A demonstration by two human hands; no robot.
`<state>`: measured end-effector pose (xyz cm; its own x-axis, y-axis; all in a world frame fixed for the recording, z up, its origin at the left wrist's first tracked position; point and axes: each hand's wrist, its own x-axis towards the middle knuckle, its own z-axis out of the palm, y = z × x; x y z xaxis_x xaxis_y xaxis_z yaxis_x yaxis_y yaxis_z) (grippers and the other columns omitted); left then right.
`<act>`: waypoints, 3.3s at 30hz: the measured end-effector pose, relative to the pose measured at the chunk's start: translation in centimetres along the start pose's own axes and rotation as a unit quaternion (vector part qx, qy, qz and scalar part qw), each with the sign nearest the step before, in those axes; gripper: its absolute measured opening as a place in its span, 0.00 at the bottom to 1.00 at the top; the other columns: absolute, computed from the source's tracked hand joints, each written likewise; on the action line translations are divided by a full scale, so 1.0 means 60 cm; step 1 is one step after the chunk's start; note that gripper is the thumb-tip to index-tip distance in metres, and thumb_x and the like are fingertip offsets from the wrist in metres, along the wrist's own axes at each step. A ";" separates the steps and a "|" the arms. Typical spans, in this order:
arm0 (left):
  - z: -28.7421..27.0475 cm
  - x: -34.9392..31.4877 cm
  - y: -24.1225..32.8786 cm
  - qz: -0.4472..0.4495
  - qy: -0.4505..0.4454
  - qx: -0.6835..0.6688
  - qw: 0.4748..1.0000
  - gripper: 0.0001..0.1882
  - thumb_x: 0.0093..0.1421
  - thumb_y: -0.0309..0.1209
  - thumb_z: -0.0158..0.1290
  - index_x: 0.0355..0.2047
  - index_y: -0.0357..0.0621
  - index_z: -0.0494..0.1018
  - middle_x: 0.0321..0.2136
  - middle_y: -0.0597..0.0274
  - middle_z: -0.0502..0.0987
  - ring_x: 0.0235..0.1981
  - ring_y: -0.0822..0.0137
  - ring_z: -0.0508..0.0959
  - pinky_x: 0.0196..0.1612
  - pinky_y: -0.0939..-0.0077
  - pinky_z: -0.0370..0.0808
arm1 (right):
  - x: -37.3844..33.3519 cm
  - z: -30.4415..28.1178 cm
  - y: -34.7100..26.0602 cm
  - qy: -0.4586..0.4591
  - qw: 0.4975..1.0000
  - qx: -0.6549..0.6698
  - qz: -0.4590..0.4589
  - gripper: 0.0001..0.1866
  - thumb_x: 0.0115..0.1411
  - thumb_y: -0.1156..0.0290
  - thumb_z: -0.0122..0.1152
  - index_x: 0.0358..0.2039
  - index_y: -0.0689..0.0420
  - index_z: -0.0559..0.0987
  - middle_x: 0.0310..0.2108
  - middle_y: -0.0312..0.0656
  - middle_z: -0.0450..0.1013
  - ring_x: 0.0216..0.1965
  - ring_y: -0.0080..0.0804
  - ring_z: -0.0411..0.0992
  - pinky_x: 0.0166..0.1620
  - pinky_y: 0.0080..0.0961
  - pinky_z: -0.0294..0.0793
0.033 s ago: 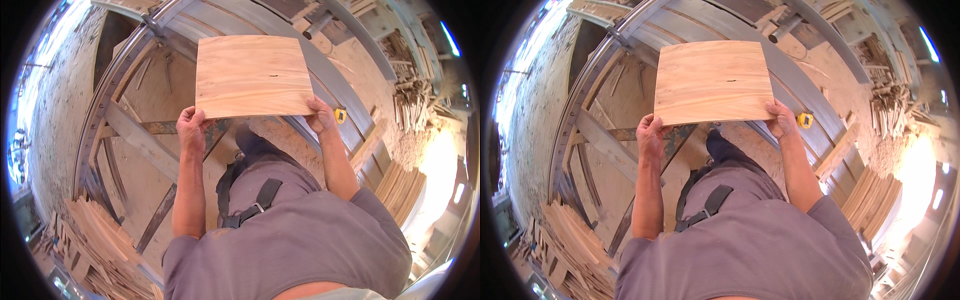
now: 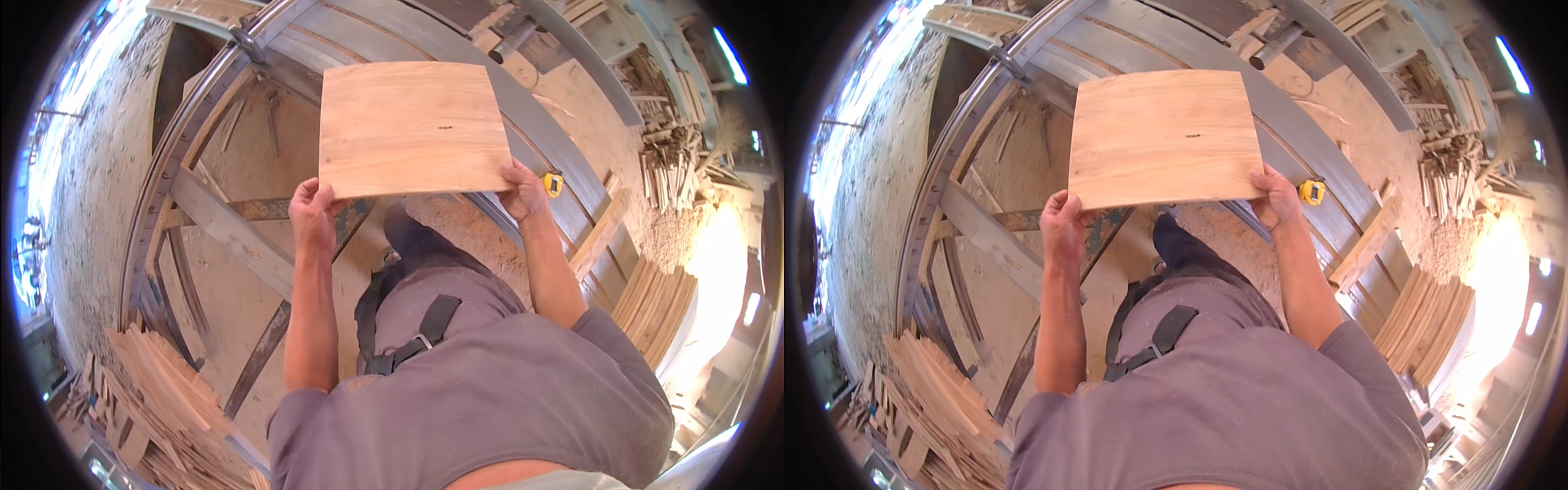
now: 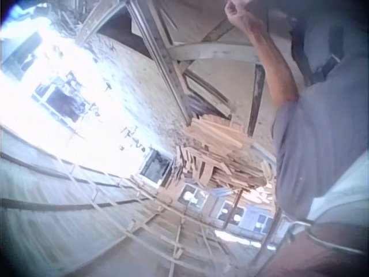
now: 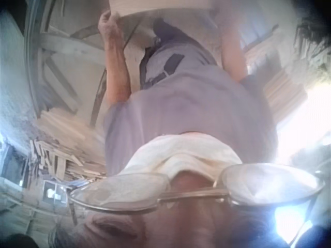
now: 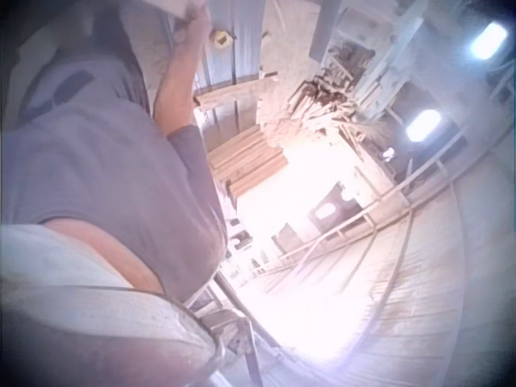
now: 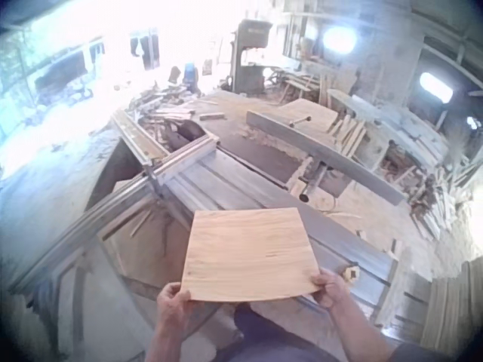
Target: The person picks up wood slabs one at a time, places them against a fence on a workbench to measure them with a tape measure, and затем stacks them into a pile.
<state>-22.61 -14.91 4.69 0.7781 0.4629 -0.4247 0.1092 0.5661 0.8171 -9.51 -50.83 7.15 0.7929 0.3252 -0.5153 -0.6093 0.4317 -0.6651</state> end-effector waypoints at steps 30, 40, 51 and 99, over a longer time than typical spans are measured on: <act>0.684 -0.567 -0.273 -0.038 -0.611 0.080 0.787 0.33 0.70 0.34 0.52 0.69 0.34 0.53 0.59 0.40 0.72 0.56 0.51 0.77 0.59 0.58 0.75 | -0.860 -0.302 -0.154 0.281 0.708 0.294 -0.577 0.29 0.56 0.81 0.67 0.59 0.63 0.71 0.51 0.50 0.77 0.51 0.40 0.77 0.57 0.37 0.78; 0.826 -0.869 -0.460 0.177 -0.760 0.221 0.584 0.50 0.61 0.42 0.64 0.72 0.30 0.48 0.72 0.39 0.49 0.74 0.46 0.50 0.73 0.53 0.49 | -1.086 -0.523 -0.066 0.582 0.749 0.033 -0.315 0.20 0.62 0.73 0.64 0.53 0.67 0.75 0.46 0.47 0.80 0.39 0.34 0.80 0.45 0.30 0.81; 0.855 -0.926 -0.491 0.352 -0.736 0.295 0.498 0.63 0.49 0.51 0.71 0.68 0.21 0.47 0.70 0.21 0.40 0.73 0.31 0.37 0.73 0.42 0.41 | -0.979 -0.507 -0.107 0.743 0.493 -0.156 -0.424 0.26 0.60 0.74 0.65 0.59 0.68 0.75 0.66 0.57 0.65 0.66 0.45 0.65 0.65 0.33 0.66; 0.913 -0.948 -0.587 0.035 -0.682 0.136 0.718 0.37 0.64 0.37 0.56 0.64 0.22 0.57 0.61 0.36 0.63 0.58 0.47 0.68 0.61 0.54 0.69 | -1.017 -0.435 0.535 0.696 0.482 0.425 -0.319 0.13 0.59 0.78 0.63 0.44 0.66 0.79 0.25 0.34 0.72 0.23 0.19 0.67 0.26 0.19 0.64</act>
<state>-36.83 -98.53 21.42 0.6486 -0.7203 0.2460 0.0128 0.3335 0.9426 -77.62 -78.78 3.14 -0.3162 -0.7271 -0.6094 0.4484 0.4515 -0.7714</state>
